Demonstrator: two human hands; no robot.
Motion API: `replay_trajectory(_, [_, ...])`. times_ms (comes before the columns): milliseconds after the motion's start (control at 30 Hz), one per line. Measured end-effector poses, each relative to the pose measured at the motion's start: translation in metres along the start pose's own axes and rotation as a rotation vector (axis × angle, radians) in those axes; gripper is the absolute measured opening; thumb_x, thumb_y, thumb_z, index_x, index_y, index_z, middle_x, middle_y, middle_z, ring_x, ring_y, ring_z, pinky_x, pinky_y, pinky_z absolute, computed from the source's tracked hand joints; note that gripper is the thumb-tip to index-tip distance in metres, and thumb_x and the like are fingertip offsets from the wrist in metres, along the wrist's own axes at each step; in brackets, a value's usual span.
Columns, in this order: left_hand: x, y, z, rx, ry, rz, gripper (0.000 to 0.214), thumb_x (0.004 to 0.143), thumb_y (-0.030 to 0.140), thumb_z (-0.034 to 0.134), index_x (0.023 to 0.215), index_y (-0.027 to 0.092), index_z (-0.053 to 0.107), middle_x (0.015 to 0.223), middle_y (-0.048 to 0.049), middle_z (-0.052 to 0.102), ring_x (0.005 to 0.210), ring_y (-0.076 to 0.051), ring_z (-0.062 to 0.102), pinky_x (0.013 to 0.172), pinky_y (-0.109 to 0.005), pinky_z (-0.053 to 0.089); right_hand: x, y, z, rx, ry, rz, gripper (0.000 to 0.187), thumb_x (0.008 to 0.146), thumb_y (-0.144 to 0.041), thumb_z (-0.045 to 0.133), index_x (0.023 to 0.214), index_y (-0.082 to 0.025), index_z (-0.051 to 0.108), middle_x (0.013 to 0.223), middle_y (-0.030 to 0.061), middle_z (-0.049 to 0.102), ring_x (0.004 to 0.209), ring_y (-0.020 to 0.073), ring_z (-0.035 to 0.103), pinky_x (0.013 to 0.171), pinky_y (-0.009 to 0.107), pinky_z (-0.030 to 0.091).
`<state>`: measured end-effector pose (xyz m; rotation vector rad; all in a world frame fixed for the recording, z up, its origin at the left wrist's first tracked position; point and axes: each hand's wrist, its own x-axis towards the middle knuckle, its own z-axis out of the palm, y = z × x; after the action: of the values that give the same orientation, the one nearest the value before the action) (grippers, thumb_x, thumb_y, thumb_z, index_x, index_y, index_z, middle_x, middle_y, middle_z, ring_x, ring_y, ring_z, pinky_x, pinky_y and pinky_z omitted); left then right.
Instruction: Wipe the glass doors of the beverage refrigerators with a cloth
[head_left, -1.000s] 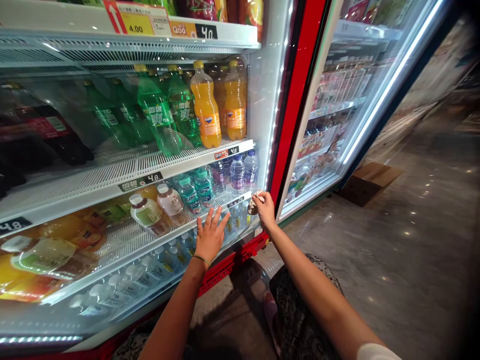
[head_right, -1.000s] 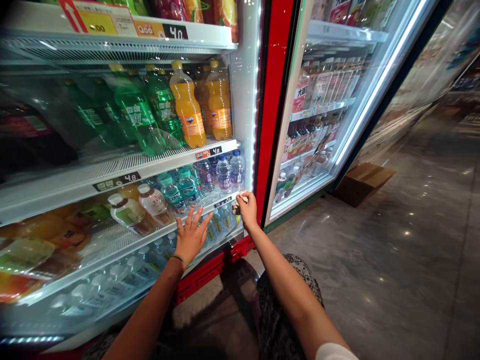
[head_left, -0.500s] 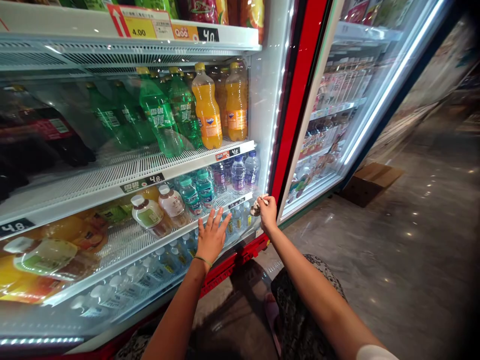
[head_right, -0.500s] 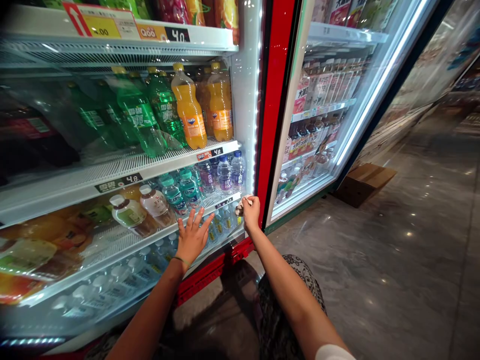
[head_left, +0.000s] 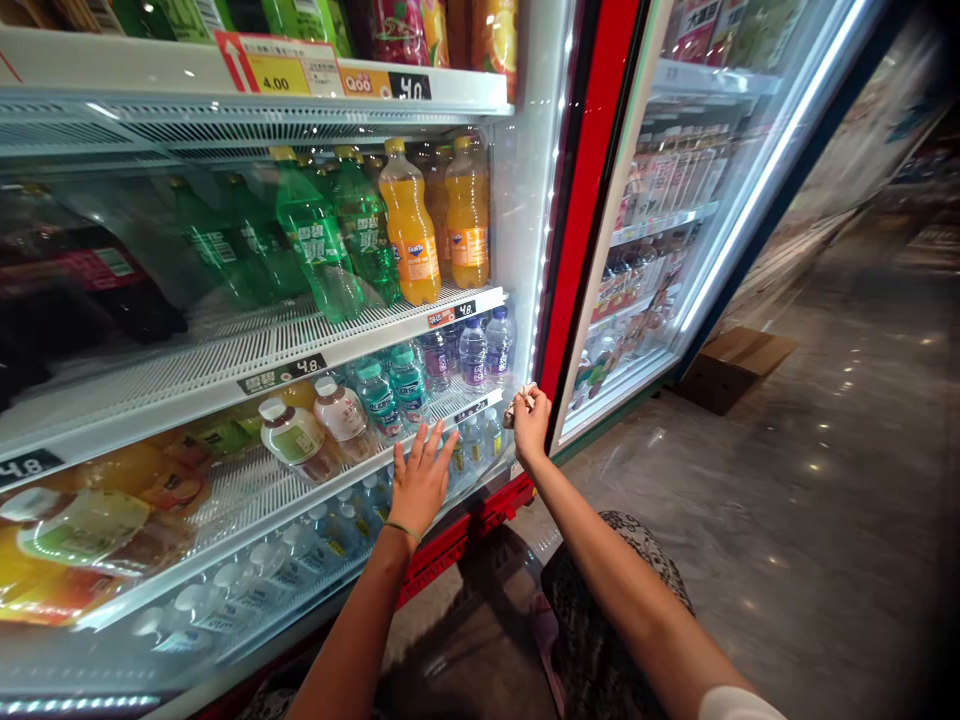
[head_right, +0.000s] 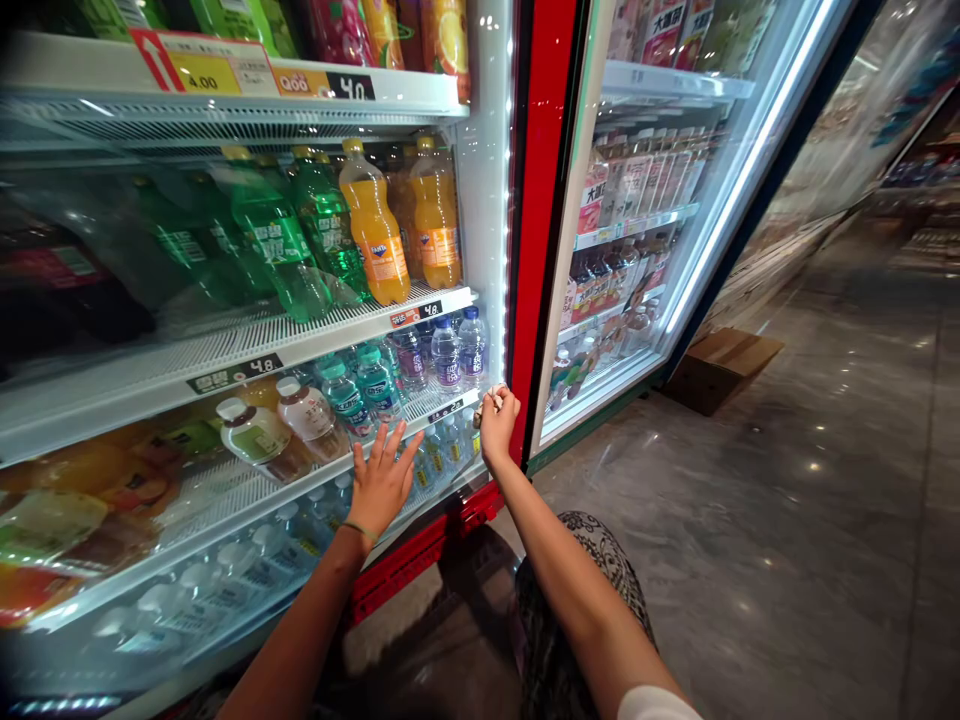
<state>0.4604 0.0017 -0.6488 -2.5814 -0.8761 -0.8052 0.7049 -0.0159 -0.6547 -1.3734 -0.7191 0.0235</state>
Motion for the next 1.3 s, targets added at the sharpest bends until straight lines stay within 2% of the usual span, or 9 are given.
replay_trajectory(133, [0.000, 0.000, -0.005, 0.011, 0.037, -0.026, 0.068, 0.099, 0.021, 0.052, 0.161, 0.036, 0.027, 0.164, -0.0055, 0.039, 0.155, -0.026, 0.032, 0.128, -0.058, -0.007, -0.035, -0.019, 0.013, -0.127, -0.229, -0.304, 0.017, 0.093, -0.024, 0.047, 0.108, -0.025, 0.056, 0.115, 0.0094, 0.050, 0.111, 0.0244, 0.055, 0.098, 0.043, 0.051])
replay_trajectory(267, [-0.001, -0.006, -0.010, 0.049, 0.079, -0.076, 0.071, 0.098, 0.023, 0.055, 0.161, 0.038, 0.024, 0.164, -0.0089, 0.039, 0.153, -0.029, 0.036, 0.126, -0.062, -0.010, -0.060, -0.023, 0.019, -0.188, -0.509, -0.518, 0.020, 0.087, -0.019, 0.055, 0.103, -0.030, 0.062, 0.107, 0.0055, 0.058, 0.102, 0.0249, 0.058, 0.094, 0.040, 0.053])
replay_trajectory(567, [-0.010, -0.027, -0.028, 0.094, 0.166, -0.131, 0.074, 0.097, 0.023, 0.058, 0.160, 0.042, 0.024, 0.162, -0.0086, 0.044, 0.152, -0.031, 0.036, 0.126, -0.064, -0.007, 0.034, 0.002, -0.002, -0.196, 0.170, -0.088, 0.014, 0.086, -0.021, 0.040, 0.097, -0.026, 0.047, 0.107, 0.0066, 0.042, 0.105, 0.0246, 0.050, 0.100, 0.045, 0.044])
replay_trajectory(667, [-0.010, -0.033, -0.038, 0.137, 0.212, -0.139, 0.073, 0.098, 0.025, 0.058, 0.160, 0.040, 0.025, 0.160, -0.0091, 0.046, 0.151, -0.030, 0.038, 0.127, -0.062, -0.008, 0.009, -0.013, 0.015, -0.208, 0.098, -0.155, 0.012, 0.086, -0.020, 0.041, 0.095, -0.026, 0.046, 0.106, 0.0077, 0.044, 0.107, 0.0269, 0.048, 0.102, 0.049, 0.042])
replay_trajectory(867, [-0.019, -0.052, -0.072, 0.145, 0.196, -0.201, 0.073, 0.096, 0.022, 0.059, 0.160, 0.040, 0.029, 0.161, -0.0079, 0.045, 0.154, -0.032, 0.033, 0.127, -0.063, -0.005, -0.100, -0.049, 0.051, -0.256, -0.462, -0.595, 0.023, 0.091, -0.017, 0.046, 0.105, -0.030, 0.059, 0.113, 0.0078, 0.057, 0.098, 0.0274, 0.051, 0.089, 0.046, 0.050])
replay_trajectory(967, [-0.032, -0.068, -0.088, 0.199, 0.190, -0.201, 0.071, 0.095, 0.023, 0.060, 0.159, 0.039, 0.033, 0.161, -0.0078, 0.045, 0.154, -0.032, 0.033, 0.128, -0.062, -0.001, -0.107, -0.061, 0.051, -0.215, -0.606, -0.697, 0.024, 0.095, -0.021, 0.047, 0.105, -0.034, 0.065, 0.112, 0.0037, 0.064, 0.090, 0.0246, 0.053, 0.083, 0.041, 0.052])
replay_trajectory(1067, [-0.048, -0.085, -0.097, 0.242, 0.219, -0.198, 0.067, 0.095, 0.027, 0.062, 0.156, 0.039, 0.039, 0.158, -0.0079, 0.049, 0.154, -0.032, 0.033, 0.128, -0.063, 0.002, -0.073, -0.089, 0.053, -0.195, -0.580, -0.728, 0.029, 0.098, -0.020, 0.042, 0.109, -0.032, 0.067, 0.114, 0.0048, 0.064, 0.095, 0.0248, 0.054, 0.087, 0.042, 0.050])
replay_trajectory(1200, [-0.064, -0.101, -0.099, 0.249, 0.240, -0.196, 0.064, 0.095, 0.031, 0.064, 0.155, 0.038, 0.043, 0.156, -0.0087, 0.051, 0.154, -0.033, 0.031, 0.128, -0.062, 0.006, -0.017, -0.157, 0.069, -0.095, -0.329, -0.712, 0.035, 0.094, -0.016, 0.045, 0.119, -0.030, 0.064, 0.124, 0.0082, 0.058, 0.114, 0.0277, 0.052, 0.101, 0.049, 0.045])
replay_trajectory(1300, [-0.074, -0.109, -0.104, 0.249, 0.252, -0.252, 0.067, 0.094, 0.032, 0.065, 0.156, 0.036, 0.040, 0.159, -0.0099, 0.047, 0.156, -0.035, 0.027, 0.128, -0.064, 0.008, -0.015, -0.187, 0.089, -0.003, -0.214, -0.668, 0.039, 0.092, -0.015, 0.047, 0.125, -0.029, 0.061, 0.127, 0.0098, 0.054, 0.124, 0.0288, 0.049, 0.108, 0.052, 0.041])
